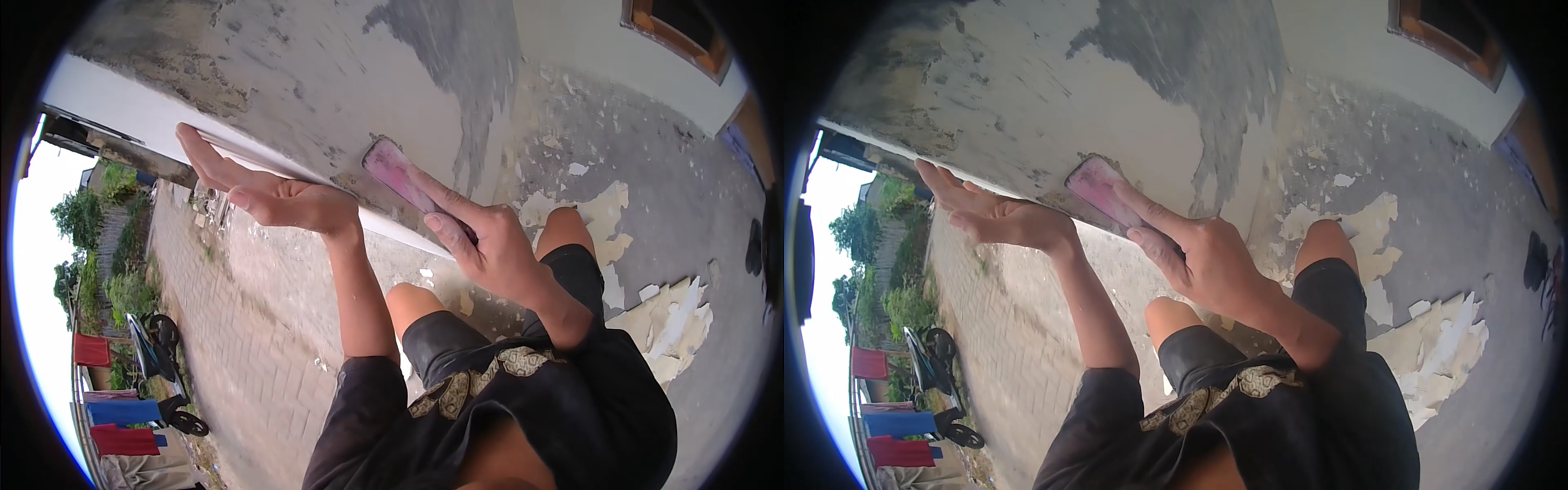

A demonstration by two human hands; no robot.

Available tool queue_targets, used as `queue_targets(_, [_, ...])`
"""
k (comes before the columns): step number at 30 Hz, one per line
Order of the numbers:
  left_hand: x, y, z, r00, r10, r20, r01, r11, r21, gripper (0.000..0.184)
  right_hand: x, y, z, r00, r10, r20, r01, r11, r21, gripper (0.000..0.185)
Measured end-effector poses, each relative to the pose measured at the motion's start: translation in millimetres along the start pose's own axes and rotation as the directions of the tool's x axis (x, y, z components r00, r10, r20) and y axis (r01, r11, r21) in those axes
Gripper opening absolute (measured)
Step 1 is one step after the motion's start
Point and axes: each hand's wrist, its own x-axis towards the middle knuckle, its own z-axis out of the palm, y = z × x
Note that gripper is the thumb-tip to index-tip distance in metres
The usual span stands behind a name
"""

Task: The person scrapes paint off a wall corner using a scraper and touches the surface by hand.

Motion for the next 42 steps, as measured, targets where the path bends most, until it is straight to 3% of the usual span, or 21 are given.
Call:
queue_targets(3, [-3.2, 3.5, 1.2, 1.000, -0.013, -0.001, 0.013, 1.000, -0.003, 0.073, 3.4, -5.9, -5.2, 0.998, 0.041, 0.048, -0.041, 0.999, -0.005, 0.047])
queue_targets(5, [-2.3, 5.6, -1.0, 1.000, 0.001, 0.008, -0.001, 0.999, 0.045, 0.073, -5.9, 6.6, 8.4, 0.990, -0.120, -0.080, 0.124, 0.992, 0.040, 0.048])
queue_targets(7, [0.3, 2.5, 5.0, 0.999, -0.011, -0.037, 0.009, 0.999, -0.053, 0.073, 4.3, 2.2, 6.1, 0.987, -0.138, -0.080, 0.141, 0.989, 0.036, 0.048])
queue_targets(9, [-2.4, 2.4, 3.7, 0.999, -0.013, -0.034, 0.011, 0.998, -0.062, 0.073, 5.5, -8.4, -4.9, 0.998, 0.045, 0.047, -0.045, 0.999, -0.002, 0.047])
queue_targets(12, [-2.6, 2.6, -1.2, 1.000, 0.003, 0.010, -0.003, 1.000, 0.016, 0.073, 0.0, -4.5, -5.7, 0.999, -0.030, 0.024, 0.029, 0.999, 0.042, 0.044])
queue_targets(18, [-3.7, 8.7, 2.7, 0.999, -0.034, -0.018, 0.033, 0.999, -0.018, 0.072, 8.0, -9.4, -7.1, 0.998, 0.040, 0.039, -0.042, 0.998, 0.049, 0.044])
queue_targets(20, [-0.9, 10.2, 8.6, 0.998, -0.049, -0.045, 0.045, 0.996, -0.077, 0.072, 4.0, 4.0, 6.0, 0.988, -0.132, -0.077, 0.137, 0.989, 0.061, 0.047])
queue_targets(22, [0.2, 8.4, 5.9, 0.999, -0.029, -0.020, 0.028, 0.998, -0.054, 0.073, 9.1, 0.8, 5.4, 0.986, -0.148, -0.082, 0.152, 0.988, 0.037, 0.049])
queue_targets(24, [-3.1, 5.1, -0.6, 1.000, -0.018, 0.014, 0.018, 0.999, -0.027, 0.073, 14.1, -6.6, -6.2, 1.000, 0.000, 0.011, 0.000, 1.000, -0.017, 0.049])
queue_targets(26, [-1.6, -1.4, -4.1, 0.999, 0.007, 0.035, -0.007, 1.000, -0.003, 0.073, 3.6, 8.6, 9.6, 0.988, -0.126, -0.091, 0.132, 0.989, 0.069, 0.049])
queue_targets(28, [1.1, 0.5, 2.4, 1.000, -0.006, -0.004, 0.006, 0.999, -0.044, 0.073, 13.9, 1.2, 6.2, 0.992, -0.108, -0.067, 0.112, 0.992, 0.055, 0.049])
queue_targets(30, [-3.8, 3.9, 1.3, 1.000, -0.022, -0.010, 0.021, 0.999, -0.035, 0.072, 18.5, -12.1, -11.2, 0.992, 0.109, 0.070, -0.105, 0.993, -0.057, 0.048])
queue_targets(31, [-4.0, 4.4, 0.5, 1.000, -0.016, -0.007, 0.016, 1.000, -0.010, 0.072, 23.3, -11.2, -12.2, 0.992, 0.107, 0.068, -0.104, 0.993, -0.047, 0.049])
queue_targets(33, [1.4, 3.1, 1.0, 1.000, -0.001, -0.005, 0.001, 1.000, 0.021, 0.072, 10.4, -8.4, -7.0, 1.000, -0.012, 0.026, 0.011, 0.999, 0.043, 0.049])
queue_targets(35, [-0.5, 2.2, 0.4, 1.000, -0.010, 0.002, 0.010, 0.999, 0.034, 0.072, 7.5, 7.2, 5.7, 0.966, -0.238, -0.105, 0.239, 0.971, 0.002, 0.048])
queue_targets(38, [-3.1, 4.0, 1.5, 0.999, -0.037, -0.011, 0.036, 0.999, -0.037, 0.072, 21.3, -16.7, -14.3, 0.986, 0.140, 0.094, -0.138, 0.990, -0.024, 0.044])
queue_targets(40, [-1.6, 6.5, 1.9, 1.000, -0.030, 0.000, 0.030, 0.999, 0.011, 0.072, 11.6, -4.5, -0.1, 0.998, -0.059, -0.027, 0.061, 0.995, 0.080, 0.044])
queue_targets(42, [0.9, 6.4, 4.4, 1.000, -0.026, -0.011, 0.026, 1.000, -0.004, 0.072, 12.6, -1.0, 2.1, 0.993, -0.105, -0.058, 0.111, 0.988, 0.111, 0.044])
